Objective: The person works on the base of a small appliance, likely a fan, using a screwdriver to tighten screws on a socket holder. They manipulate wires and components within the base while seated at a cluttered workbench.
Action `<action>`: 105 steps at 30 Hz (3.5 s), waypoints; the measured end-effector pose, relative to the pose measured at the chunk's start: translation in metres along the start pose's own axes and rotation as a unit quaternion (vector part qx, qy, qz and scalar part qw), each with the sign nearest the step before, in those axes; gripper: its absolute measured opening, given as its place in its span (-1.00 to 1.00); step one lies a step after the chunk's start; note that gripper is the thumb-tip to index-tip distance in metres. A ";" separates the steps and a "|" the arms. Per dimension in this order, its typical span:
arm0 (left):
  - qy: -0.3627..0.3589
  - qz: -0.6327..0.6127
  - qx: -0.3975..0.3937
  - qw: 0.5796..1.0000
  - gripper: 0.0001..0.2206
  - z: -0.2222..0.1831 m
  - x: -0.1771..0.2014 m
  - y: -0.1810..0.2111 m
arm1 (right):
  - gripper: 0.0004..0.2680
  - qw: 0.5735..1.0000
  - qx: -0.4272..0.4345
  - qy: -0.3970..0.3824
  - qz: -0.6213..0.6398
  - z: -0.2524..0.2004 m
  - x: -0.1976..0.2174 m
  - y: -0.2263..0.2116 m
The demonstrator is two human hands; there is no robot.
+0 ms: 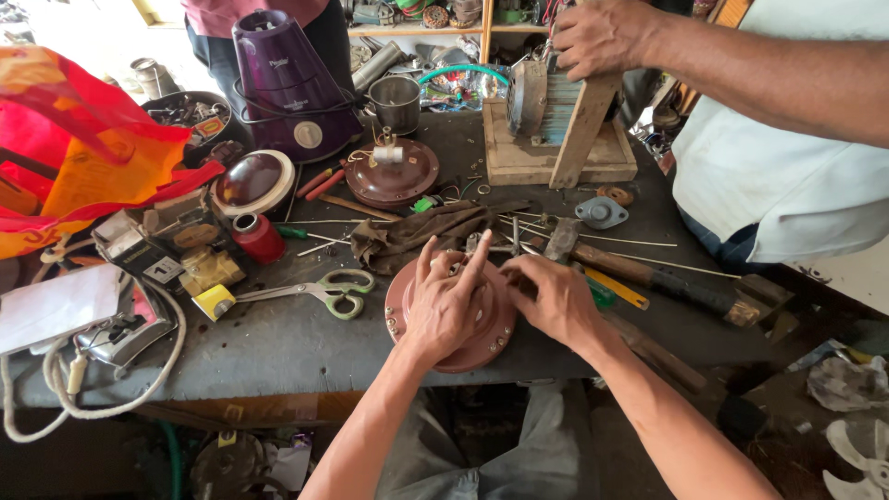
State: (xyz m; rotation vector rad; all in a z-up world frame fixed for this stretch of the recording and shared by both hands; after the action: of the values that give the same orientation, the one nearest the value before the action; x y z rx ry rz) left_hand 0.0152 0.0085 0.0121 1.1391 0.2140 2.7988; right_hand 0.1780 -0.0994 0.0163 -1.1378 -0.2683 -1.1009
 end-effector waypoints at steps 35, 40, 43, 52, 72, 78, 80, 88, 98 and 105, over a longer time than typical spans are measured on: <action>-0.013 0.010 0.005 1.000 -0.25 0.001 0.003 0.003 | -0.74 0.831 -0.271 -0.268 0.405 0.010 -0.038 0.038; -0.011 0.011 0.017 1.000 -0.24 0.000 0.004 0.001 | -0.90 0.970 -0.148 -0.092 0.170 0.006 -0.021 0.027; 0.004 0.003 0.009 1.000 -0.26 0.000 0.002 0.001 | -0.83 0.998 -0.034 -0.014 0.059 0.002 -0.011 0.006; -0.015 0.001 0.015 1.000 -0.26 0.002 0.006 0.003 | -0.85 0.985 0.097 0.085 -0.118 -0.001 -0.006 -0.017; 0.116 -0.063 0.131 0.983 -0.17 -0.039 0.019 0.009 | -0.87 0.970 0.021 0.000 0.240 -0.010 -0.044 -0.012; 0.118 -0.068 0.117 0.984 -0.12 -0.035 0.017 0.007 | -0.86 0.966 0.053 -0.013 0.253 -0.005 -0.051 -0.005; 0.115 -0.073 0.128 0.982 -0.12 -0.034 0.017 0.002 | -0.83 0.961 0.093 -0.016 0.261 -0.004 -0.052 -0.005; 0.091 -0.070 0.150 0.982 -0.15 -0.036 0.015 -0.006 | -0.86 0.955 -0.025 -0.077 0.285 0.001 -0.052 0.001; 0.087 -0.105 0.160 0.978 -0.15 -0.033 0.016 -0.010 | -0.89 0.956 -0.060 -0.040 0.285 0.006 -0.035 -0.012; 0.094 -0.100 0.155 0.978 -0.14 -0.031 0.017 -0.005 | -0.83 0.986 0.076 0.138 0.063 0.027 -0.018 -0.023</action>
State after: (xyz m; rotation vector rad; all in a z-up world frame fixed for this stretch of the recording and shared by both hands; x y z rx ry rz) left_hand -0.0183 0.0129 0.0009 0.8427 0.7620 2.7527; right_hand 0.1597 -0.0668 0.0296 -0.8438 -0.0613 -1.0913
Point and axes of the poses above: each hand's wrist, its own z-axis towards the middle knuckle, its own x-axis out of the back of the hand, y = z × x, the point moved 2 cm from there along z, towards the middle knuckle, and after that the axes turned 12 degrees about -x, right-handed, at the moved point
